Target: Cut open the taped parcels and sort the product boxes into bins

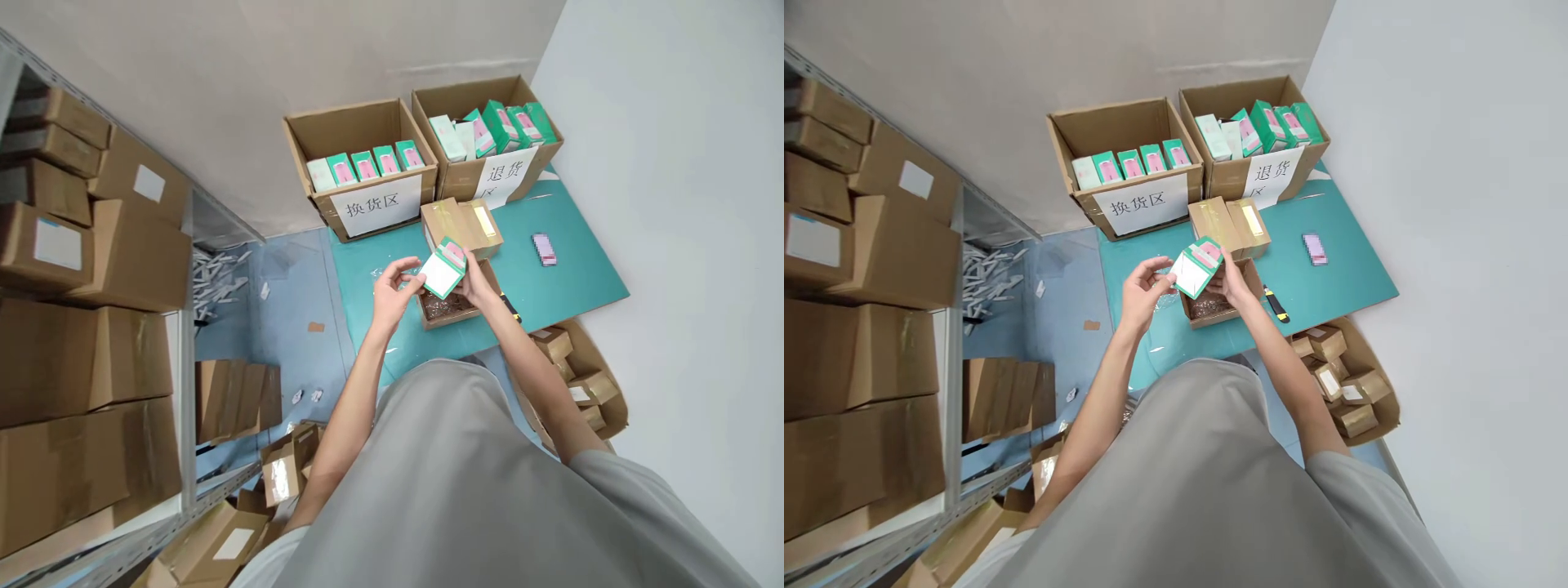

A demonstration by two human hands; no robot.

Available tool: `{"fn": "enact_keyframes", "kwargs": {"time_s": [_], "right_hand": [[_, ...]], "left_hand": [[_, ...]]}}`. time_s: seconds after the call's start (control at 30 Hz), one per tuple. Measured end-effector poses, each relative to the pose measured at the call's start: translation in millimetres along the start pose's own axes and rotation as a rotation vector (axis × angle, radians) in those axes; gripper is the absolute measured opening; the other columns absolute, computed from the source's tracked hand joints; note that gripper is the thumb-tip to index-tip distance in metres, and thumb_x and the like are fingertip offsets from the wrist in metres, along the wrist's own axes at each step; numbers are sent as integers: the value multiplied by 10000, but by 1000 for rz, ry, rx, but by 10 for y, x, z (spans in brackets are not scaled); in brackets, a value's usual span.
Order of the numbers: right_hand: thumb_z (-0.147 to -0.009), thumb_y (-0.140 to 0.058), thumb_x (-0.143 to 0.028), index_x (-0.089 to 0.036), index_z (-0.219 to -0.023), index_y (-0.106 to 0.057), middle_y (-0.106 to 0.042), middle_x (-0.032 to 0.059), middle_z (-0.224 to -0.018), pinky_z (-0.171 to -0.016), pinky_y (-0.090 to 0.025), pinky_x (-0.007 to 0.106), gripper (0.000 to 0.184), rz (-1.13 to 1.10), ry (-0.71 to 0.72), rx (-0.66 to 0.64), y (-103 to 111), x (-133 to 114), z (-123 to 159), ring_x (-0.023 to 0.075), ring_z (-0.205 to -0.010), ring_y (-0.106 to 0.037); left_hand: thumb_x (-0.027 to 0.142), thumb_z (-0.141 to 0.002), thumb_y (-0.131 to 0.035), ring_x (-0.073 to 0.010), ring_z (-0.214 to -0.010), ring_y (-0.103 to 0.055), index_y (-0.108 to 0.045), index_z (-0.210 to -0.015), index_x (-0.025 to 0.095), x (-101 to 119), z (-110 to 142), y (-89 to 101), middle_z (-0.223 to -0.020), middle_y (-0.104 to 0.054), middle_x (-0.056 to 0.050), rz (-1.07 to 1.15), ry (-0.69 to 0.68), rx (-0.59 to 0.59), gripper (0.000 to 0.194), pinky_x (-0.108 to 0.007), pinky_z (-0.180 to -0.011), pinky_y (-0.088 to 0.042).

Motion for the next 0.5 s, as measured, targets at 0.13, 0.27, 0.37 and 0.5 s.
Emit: {"fn": "enact_keyframes", "kwargs": {"time_s": [0.13, 0.27, 0.37, 0.5], "right_hand": [[-1135, -383, -772, -200, -1356, -645, -845, 143, -938, -544, -629, 280, 667, -152, -368, -167, -206, 246, 106, 243, -713, -794], [-1168, -342, -700, -151, -1376, -628, -856, 195, -985, -503, -628, 272, 653, -291, -492, -236, -267, 328, 210, 240, -666, -806], [-1187, -405, -579, -171, -1385, -640, -854, 153, -1000, -576, -668, 274, 511, -411, -415, -157, -183, 307, 198, 227, -726, -820], [-1157, -547, -508, -247, -1335, -684, -811, 38, -892, -698, -690, 280, 343, -514, -254, 53, 77, 171, 93, 203, -776, -796]], "left_hand": [[629, -911, -907, -187, -931, -740, -770, -1282, 240, 158, -272, 1, -1297, -791, -111, -89, -87, -19, 555, -326, -781, -670], [624, -869, -928, -182, -880, -722, -788, -1216, 220, 164, -364, -21, -1223, -805, -106, -73, -52, 36, 551, -325, -776, -659], [637, -837, -932, -200, -891, -738, -791, -1177, 212, 87, -318, -65, -1191, -811, -109, -2, 46, 50, 563, -327, -752, -659], [636, -815, -938, -210, -879, -753, -804, -1107, 211, -82, -260, -161, -1017, -812, -76, 63, 162, 41, 534, -350, -815, -675]]}}
Point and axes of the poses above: each hand's wrist, its own z-axis away from the middle knuckle, its own y-axis out of the back of the hand, x = y × z, the point moved 2 cm from there along -z, towards the middle knuckle
